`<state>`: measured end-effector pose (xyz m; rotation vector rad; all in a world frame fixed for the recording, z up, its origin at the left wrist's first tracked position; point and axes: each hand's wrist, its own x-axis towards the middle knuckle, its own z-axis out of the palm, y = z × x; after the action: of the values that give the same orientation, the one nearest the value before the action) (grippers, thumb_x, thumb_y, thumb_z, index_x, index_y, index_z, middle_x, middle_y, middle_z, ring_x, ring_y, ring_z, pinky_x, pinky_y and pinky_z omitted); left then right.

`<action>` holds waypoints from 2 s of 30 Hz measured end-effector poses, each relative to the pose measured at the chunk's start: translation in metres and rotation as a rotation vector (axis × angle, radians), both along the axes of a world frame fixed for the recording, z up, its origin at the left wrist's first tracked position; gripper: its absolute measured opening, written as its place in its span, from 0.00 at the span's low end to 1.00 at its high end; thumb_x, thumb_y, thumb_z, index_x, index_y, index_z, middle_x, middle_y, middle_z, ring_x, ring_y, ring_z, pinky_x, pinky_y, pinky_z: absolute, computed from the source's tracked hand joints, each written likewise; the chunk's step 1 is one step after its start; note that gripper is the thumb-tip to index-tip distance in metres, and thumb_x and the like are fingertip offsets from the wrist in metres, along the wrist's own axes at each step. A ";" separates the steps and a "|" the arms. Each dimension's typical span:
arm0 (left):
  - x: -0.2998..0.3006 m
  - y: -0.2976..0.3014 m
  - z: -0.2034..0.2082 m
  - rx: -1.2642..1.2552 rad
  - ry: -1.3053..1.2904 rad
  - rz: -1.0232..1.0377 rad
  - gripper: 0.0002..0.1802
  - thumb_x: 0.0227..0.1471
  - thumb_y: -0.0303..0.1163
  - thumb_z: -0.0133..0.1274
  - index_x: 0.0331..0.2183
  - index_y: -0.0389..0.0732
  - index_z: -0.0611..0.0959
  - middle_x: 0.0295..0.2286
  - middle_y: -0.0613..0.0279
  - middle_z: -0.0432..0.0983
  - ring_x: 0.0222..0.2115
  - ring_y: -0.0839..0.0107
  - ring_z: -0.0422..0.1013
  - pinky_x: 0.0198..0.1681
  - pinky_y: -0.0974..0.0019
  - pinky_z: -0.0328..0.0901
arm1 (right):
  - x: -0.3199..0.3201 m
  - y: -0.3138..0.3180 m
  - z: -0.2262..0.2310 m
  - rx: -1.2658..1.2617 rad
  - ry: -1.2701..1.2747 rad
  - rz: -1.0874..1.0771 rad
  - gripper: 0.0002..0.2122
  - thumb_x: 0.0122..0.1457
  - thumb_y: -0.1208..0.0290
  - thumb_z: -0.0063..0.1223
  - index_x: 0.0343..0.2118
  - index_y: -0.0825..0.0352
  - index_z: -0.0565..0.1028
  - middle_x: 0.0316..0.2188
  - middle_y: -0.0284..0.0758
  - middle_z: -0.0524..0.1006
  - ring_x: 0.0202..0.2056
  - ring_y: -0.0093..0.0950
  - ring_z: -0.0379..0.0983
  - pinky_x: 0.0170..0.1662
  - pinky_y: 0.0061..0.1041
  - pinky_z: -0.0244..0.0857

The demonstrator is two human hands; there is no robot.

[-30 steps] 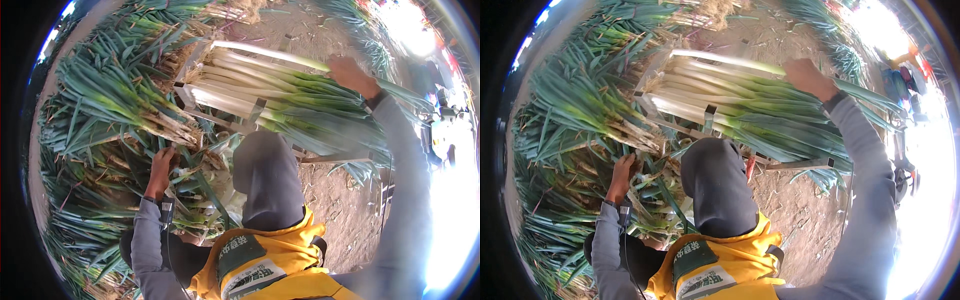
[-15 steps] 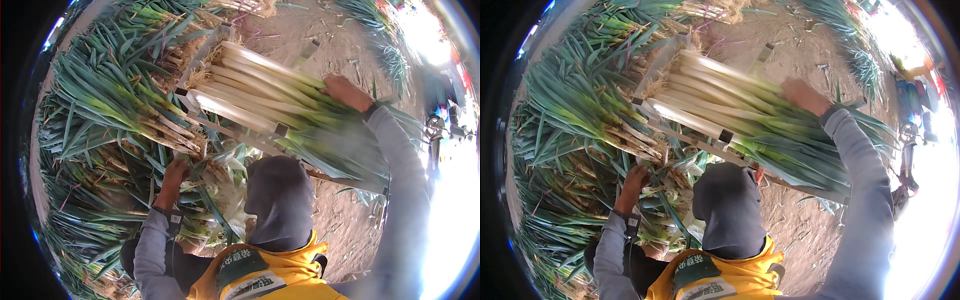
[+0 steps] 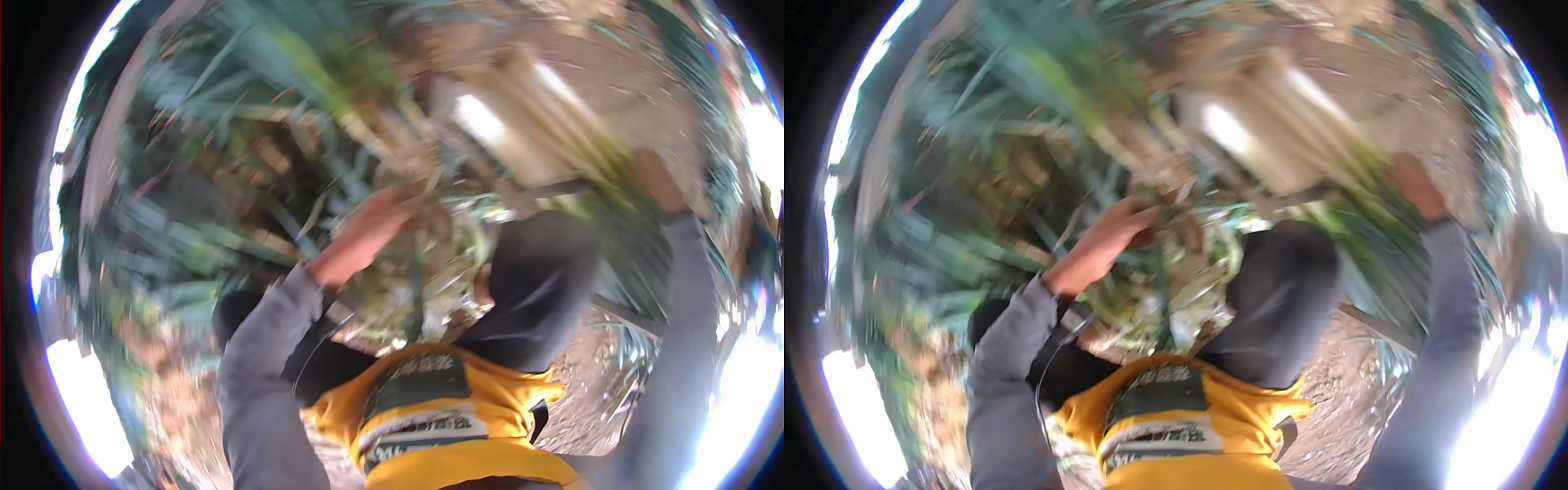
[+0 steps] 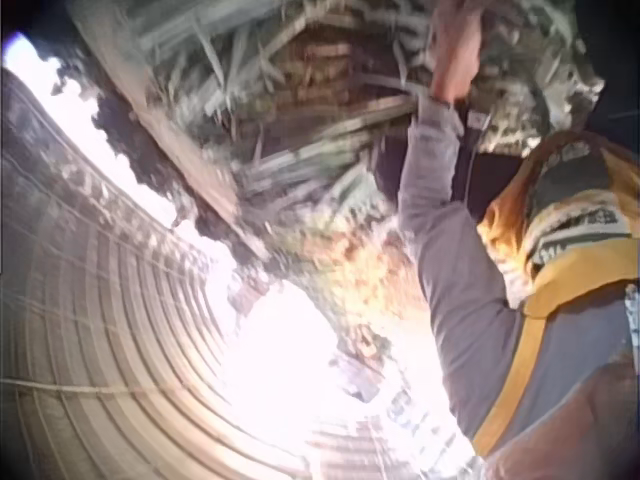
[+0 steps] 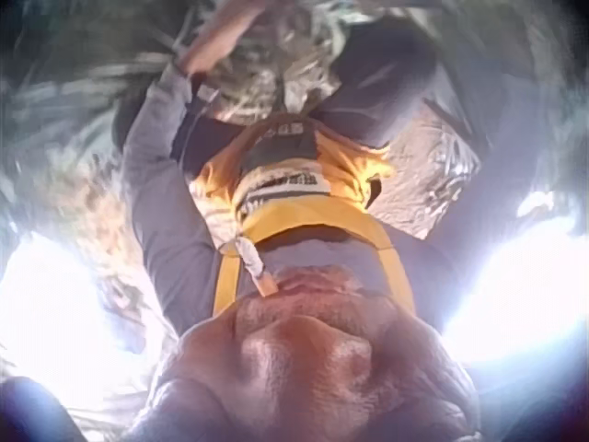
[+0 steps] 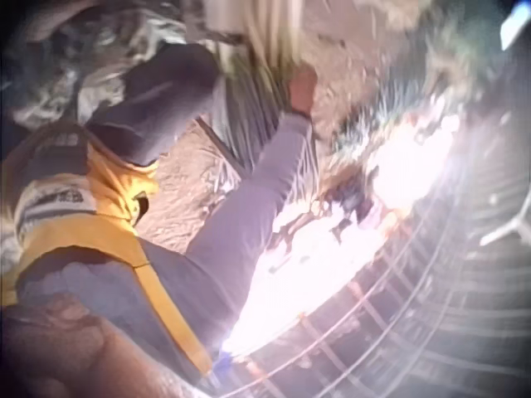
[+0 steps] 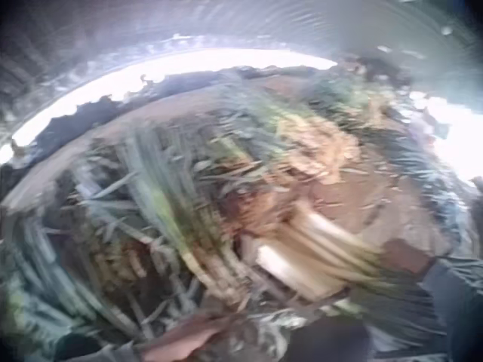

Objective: The recorder is cleaning and stripping the outer layers of harvested leeks or green onions in an agricultural shed.

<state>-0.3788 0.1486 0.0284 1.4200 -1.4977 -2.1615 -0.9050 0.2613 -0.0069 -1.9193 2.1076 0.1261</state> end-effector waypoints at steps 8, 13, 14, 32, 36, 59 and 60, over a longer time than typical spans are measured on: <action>0.095 0.039 0.046 -0.213 0.198 -0.163 0.18 0.64 0.41 0.54 0.42 0.33 0.79 0.33 0.64 0.77 0.34 0.75 0.74 0.41 0.71 0.70 | 0.032 -0.028 0.082 -0.025 -0.235 -0.446 0.22 0.66 0.61 0.53 0.56 0.72 0.72 0.54 0.45 0.74 0.53 0.33 0.73 0.53 0.29 0.68; 0.129 0.054 0.032 -0.212 0.129 -0.045 0.20 0.65 0.44 0.52 0.39 0.33 0.80 0.28 0.64 0.77 0.30 0.76 0.74 0.35 0.71 0.69 | 0.243 -0.117 0.139 -0.148 -0.556 0.056 0.22 0.67 0.59 0.53 0.57 0.70 0.72 0.48 0.38 0.77 0.43 0.23 0.74 0.40 0.23 0.72; 0.125 0.055 0.029 -0.247 0.159 -0.150 0.20 0.65 0.44 0.52 0.38 0.33 0.80 0.27 0.64 0.76 0.30 0.75 0.74 0.34 0.71 0.69 | 0.262 -0.132 0.133 -0.123 -0.561 0.173 0.23 0.67 0.58 0.53 0.57 0.70 0.72 0.47 0.38 0.78 0.42 0.23 0.74 0.40 0.23 0.72; 0.211 0.048 0.043 -0.120 0.585 0.311 0.15 0.66 0.37 0.52 0.43 0.33 0.77 0.33 0.64 0.78 0.33 0.79 0.74 0.36 0.73 0.71 | 0.731 -0.147 -0.220 0.286 -0.648 0.210 0.33 0.59 0.54 0.59 0.57 0.79 0.68 0.51 0.58 0.75 0.55 0.48 0.72 0.56 0.39 0.65; 0.211 0.041 0.053 -0.168 0.516 0.277 0.16 0.66 0.38 0.52 0.44 0.33 0.77 0.33 0.63 0.78 0.34 0.79 0.74 0.36 0.73 0.71 | 0.695 -0.159 -0.191 0.111 -0.740 0.309 0.30 0.56 0.56 0.62 0.52 0.80 0.71 0.39 0.51 0.81 0.42 0.42 0.80 0.43 0.38 0.71; 0.201 -0.037 0.015 -0.208 0.742 0.997 0.24 0.67 0.48 0.47 0.49 0.36 0.74 0.44 0.51 0.75 0.50 0.58 0.73 0.53 0.55 0.71 | 0.436 -0.050 0.091 0.076 -1.028 0.249 0.18 0.63 0.55 0.55 0.35 0.69 0.79 0.23 0.24 0.71 0.24 0.16 0.63 0.27 0.21 0.57; 0.195 -0.040 0.027 -0.223 0.761 0.966 0.21 0.65 0.44 0.51 0.49 0.36 0.75 0.44 0.53 0.76 0.48 0.62 0.74 0.53 0.55 0.71 | 0.428 -0.041 0.090 0.062 -1.104 0.181 0.19 0.63 0.53 0.56 0.36 0.69 0.78 0.24 0.25 0.71 0.25 0.16 0.63 0.27 0.21 0.57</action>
<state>-0.1834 0.1090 0.0559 0.7956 -0.5509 -1.5359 -0.4770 0.2200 0.0830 -1.5477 1.1641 -0.6656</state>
